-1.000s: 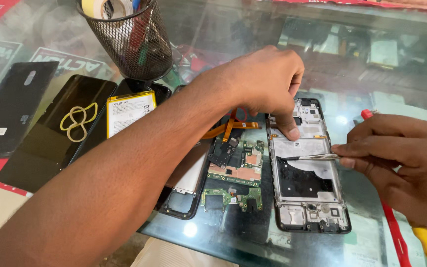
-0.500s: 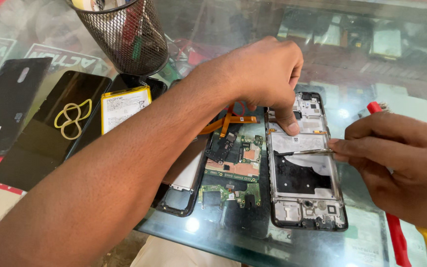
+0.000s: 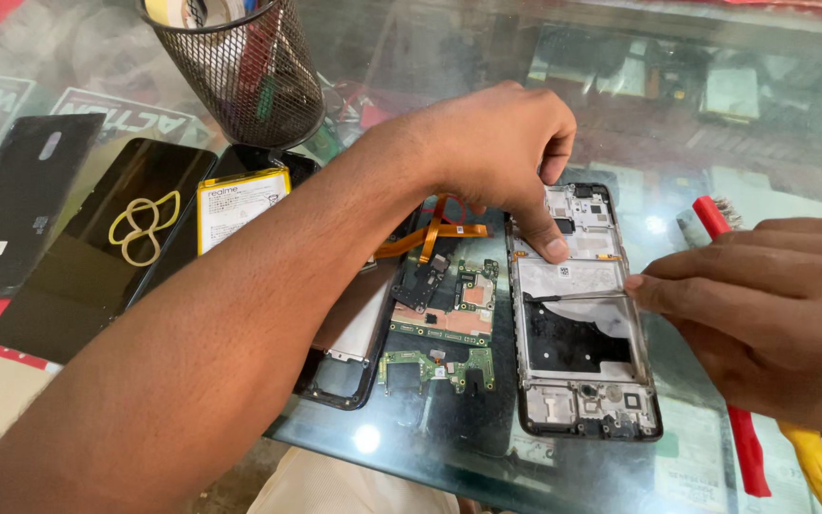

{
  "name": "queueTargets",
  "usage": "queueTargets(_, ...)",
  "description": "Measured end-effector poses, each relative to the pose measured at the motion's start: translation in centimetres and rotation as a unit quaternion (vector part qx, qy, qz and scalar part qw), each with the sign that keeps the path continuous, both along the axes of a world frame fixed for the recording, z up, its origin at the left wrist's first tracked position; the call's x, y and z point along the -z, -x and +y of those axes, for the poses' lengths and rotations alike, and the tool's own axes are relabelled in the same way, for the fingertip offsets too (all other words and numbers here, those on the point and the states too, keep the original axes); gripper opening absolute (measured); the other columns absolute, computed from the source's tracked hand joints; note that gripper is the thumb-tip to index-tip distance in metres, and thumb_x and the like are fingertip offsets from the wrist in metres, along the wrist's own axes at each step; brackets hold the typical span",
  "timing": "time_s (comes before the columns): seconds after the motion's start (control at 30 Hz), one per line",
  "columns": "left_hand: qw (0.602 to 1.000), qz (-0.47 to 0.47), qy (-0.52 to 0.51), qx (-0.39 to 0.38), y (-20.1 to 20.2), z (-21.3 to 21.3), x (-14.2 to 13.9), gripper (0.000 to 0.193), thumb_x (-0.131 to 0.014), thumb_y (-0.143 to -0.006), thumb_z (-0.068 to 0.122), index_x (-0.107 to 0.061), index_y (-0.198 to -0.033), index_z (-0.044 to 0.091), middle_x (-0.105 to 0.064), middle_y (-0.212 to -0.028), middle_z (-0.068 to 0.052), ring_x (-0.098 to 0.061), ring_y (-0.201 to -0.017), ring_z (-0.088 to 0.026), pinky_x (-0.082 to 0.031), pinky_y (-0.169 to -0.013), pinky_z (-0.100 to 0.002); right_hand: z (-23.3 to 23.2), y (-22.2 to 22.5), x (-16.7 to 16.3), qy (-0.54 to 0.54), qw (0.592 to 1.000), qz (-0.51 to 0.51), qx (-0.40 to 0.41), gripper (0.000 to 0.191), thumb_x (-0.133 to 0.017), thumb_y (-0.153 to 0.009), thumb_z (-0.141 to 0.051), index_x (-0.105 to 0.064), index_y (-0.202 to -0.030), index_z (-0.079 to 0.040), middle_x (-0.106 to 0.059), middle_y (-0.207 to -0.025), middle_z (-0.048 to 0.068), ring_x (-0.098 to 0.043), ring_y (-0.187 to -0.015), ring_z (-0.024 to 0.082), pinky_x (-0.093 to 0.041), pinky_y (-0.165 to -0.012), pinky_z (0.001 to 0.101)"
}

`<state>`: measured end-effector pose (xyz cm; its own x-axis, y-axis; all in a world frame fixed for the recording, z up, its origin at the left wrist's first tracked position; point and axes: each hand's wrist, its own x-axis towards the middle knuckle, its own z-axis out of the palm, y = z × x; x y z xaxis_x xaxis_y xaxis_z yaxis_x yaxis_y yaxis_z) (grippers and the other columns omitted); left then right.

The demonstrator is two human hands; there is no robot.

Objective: The person uses tweezers to carefully remove a white adhesive film from the interior frame of a disassembled smartphone. The phone's internal components, including the motherboard and battery, are visible on the workbench.

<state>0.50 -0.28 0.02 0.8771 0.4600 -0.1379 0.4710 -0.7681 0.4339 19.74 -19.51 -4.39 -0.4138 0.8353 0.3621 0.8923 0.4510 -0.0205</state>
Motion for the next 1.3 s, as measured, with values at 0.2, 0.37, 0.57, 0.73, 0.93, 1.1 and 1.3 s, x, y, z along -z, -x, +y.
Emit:
queueTargets(0.2,1.000,-0.012,-0.017,0.023,0.0,0.4,0.4,0.067,-0.101,-0.046,0.049,-0.061,-0.082,0.009,-0.072,-0.071,-0.005,-0.073,-0.060,-0.018,-0.057,-0.051,-0.036,-0.2,0.5,1.3,0.038,0.978,0.177,0.102,0.015,-0.085,-0.078,-0.018,-0.081,-0.093,-0.016,-0.079,-0.089,0.001,-0.073,-0.074,0.013,-0.063,-0.070,0.0285)
queueTargets(0.37,0.999,-0.017,-0.015,0.032,0.1,0.6,0.5,0.068,-0.100,-0.046,0.050,-0.061,-0.082,0.009,-0.072,-0.070,-0.005,-0.073,-0.059,-0.019,-0.057,-0.051,-0.035,0.4,0.9,-1.5,-0.098,0.988,-0.047,-0.111,0.038,-0.079,-0.069,-0.018,-0.079,-0.106,-0.009,-0.077,-0.095,0.006,-0.073,-0.088,0.025,-0.057,-0.073,0.0400)
queueTargets(0.57,1.000,0.000,-0.002,0.013,0.4,0.3,0.1,0.068,-0.099,-0.047,0.049,-0.059,-0.083,0.008,-0.071,-0.067,-0.006,-0.072,-0.056,-0.020,-0.056,-0.049,-0.036,0.2,0.6,-2.0,-0.100,0.969,-0.183,-0.131,0.045,-0.074,-0.065,-0.020,-0.078,-0.108,-0.005,-0.078,-0.102,0.008,-0.076,-0.087,0.025,-0.057,-0.067,0.0375)
queueTargets(0.73,1.000,-0.006,-0.006,0.017,0.4,0.1,-0.1,0.066,-0.100,-0.047,0.048,-0.059,-0.082,0.009,-0.070,-0.066,-0.005,-0.071,-0.056,-0.018,-0.055,-0.049,-0.036,-0.5,1.4,0.0,0.025,0.997,0.043,0.062,0.013,-0.084,-0.079,-0.021,-0.079,-0.090,-0.015,-0.079,-0.086,-0.002,-0.075,-0.071,0.017,-0.058,-0.065,0.0343)
queueTargets(0.93,1.000,-0.005,-0.009,0.018,0.2,0.1,0.1,0.065,-0.100,-0.048,0.048,-0.059,-0.081,0.010,-0.071,-0.067,-0.005,-0.071,-0.057,-0.018,-0.056,-0.050,-0.035,-0.6,3.8,-0.3,-0.026,0.984,0.159,0.075,0.013,-0.081,-0.079,-0.012,-0.078,-0.091,-0.011,-0.076,-0.090,0.002,-0.074,-0.072,0.014,-0.059,-0.068,0.0297)
queueTargets(1.1,1.000,-0.002,-0.004,0.015,0.1,0.1,0.2,0.066,-0.100,-0.046,0.049,-0.058,-0.081,0.010,-0.071,-0.067,-0.005,-0.072,-0.057,-0.018,-0.057,-0.050,-0.035,-0.6,2.1,-2.5,-0.127,0.977,-0.099,-0.138,0.041,-0.075,-0.071,-0.021,-0.081,-0.107,-0.003,-0.076,-0.095,0.009,-0.073,-0.082,0.024,-0.057,-0.072,0.0407)
queueTargets(1.3,1.000,0.005,-0.001,0.015,0.4,0.0,-0.1,0.066,-0.099,-0.046,0.049,-0.059,-0.082,0.010,-0.071,-0.068,-0.005,-0.072,-0.057,-0.019,-0.056,-0.049,-0.036,-0.5,0.6,-1.3,-0.077,0.982,-0.110,-0.130,0.051,-0.075,-0.069,-0.022,-0.077,-0.117,-0.004,-0.073,-0.098,0.005,-0.075,-0.090,0.025,-0.060,-0.079,0.0444)
